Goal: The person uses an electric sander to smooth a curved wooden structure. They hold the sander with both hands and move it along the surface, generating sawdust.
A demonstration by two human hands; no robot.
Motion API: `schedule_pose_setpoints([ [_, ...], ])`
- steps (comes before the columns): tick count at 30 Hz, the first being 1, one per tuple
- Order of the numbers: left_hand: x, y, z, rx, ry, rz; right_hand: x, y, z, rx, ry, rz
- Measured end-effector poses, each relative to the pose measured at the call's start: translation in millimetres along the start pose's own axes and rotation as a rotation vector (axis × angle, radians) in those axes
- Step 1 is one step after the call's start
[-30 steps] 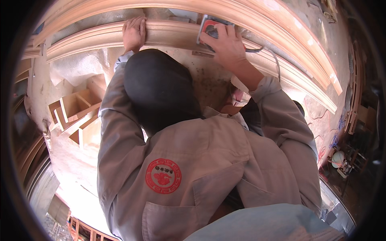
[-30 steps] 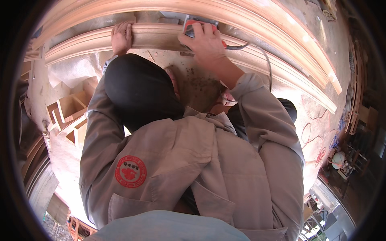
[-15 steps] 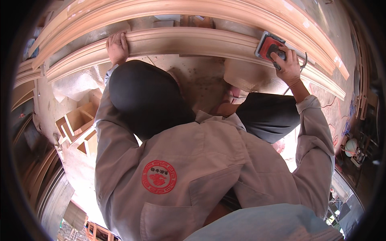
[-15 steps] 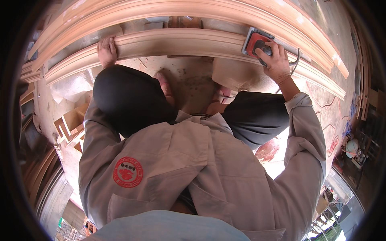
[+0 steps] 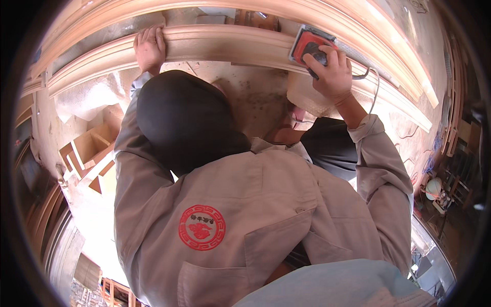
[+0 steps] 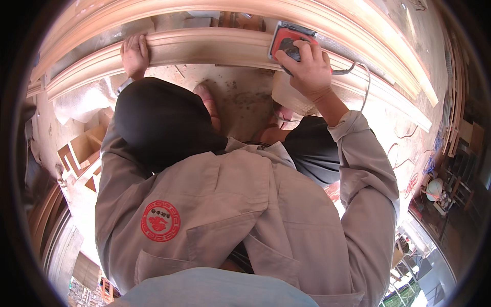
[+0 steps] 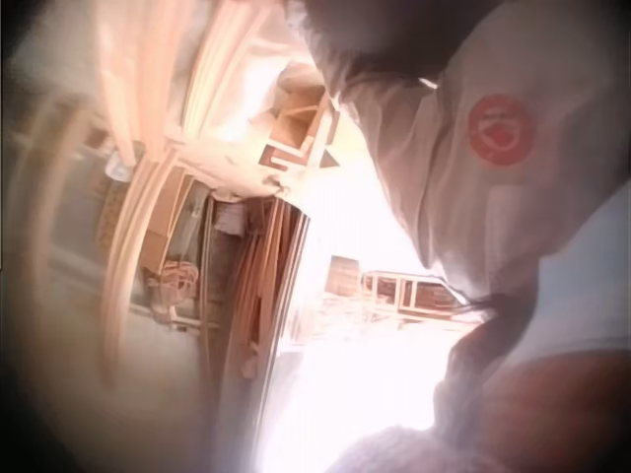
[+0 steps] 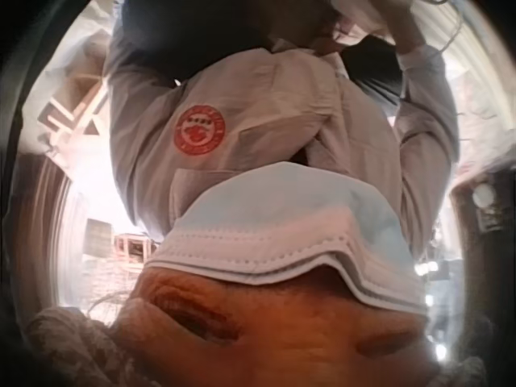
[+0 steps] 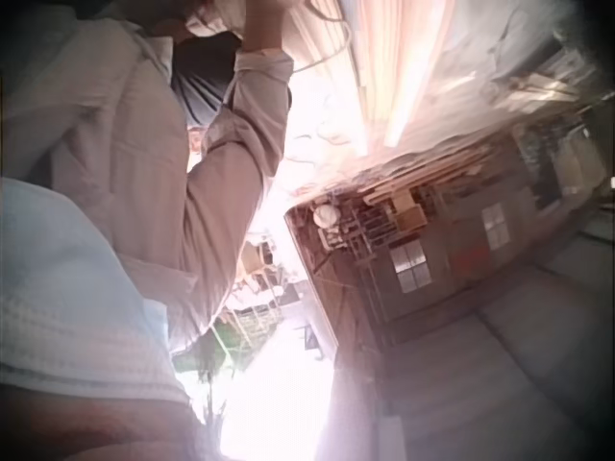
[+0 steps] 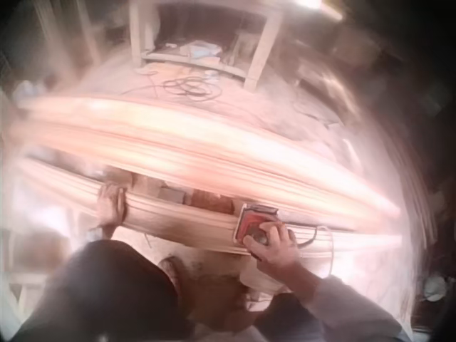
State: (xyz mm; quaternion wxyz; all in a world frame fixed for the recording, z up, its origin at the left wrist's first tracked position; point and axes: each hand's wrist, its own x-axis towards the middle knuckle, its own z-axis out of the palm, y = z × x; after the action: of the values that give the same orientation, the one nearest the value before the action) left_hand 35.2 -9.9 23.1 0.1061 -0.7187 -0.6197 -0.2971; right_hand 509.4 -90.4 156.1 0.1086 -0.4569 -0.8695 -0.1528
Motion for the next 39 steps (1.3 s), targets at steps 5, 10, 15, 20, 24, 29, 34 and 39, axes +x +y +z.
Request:
schedule_pose_setpoints([
  [5,-2.0,-1.7,9.8,-0.007,0.057,-0.009,50.3,-52.7,5.3,0.045,0.017,-0.059],
  [10,-1.7,2.2,6.2,-0.067,0.074,-0.034,97.2,-97.8,12.5,0.066,-0.013,-0.117],
  [15,-2.6,-1.9,2.7,-0.087,0.03,-0.052,143.3,-141.4,26.6,0.166,0.01,-0.161],
  [20,0.6,-5.5,-2.4,-0.148,0.05,-0.007,175.6,-115.5,7.6,0.5,-0.038,-0.189],
  [24,2.1,2.5,4.9,-0.169,0.068,-0.011,133.3,-71.1,-17.3,0.383,-0.227,-0.118],
  [29,1.1,-3.0,-1.5,-0.121,0.032,-0.051,47.3,7.7,-54.7,0.4,-0.51,-0.058],
  [34,1.5,-3.8,4.0,-0.141,0.028,-0.015,11.9,35.3,-42.2,0.454,-0.524,0.026],
  [39,7.1,-76.8,-16.3,-0.304,-0.112,0.096,58.5,-6.4,-27.8,0.542,-0.531,-0.016],
])
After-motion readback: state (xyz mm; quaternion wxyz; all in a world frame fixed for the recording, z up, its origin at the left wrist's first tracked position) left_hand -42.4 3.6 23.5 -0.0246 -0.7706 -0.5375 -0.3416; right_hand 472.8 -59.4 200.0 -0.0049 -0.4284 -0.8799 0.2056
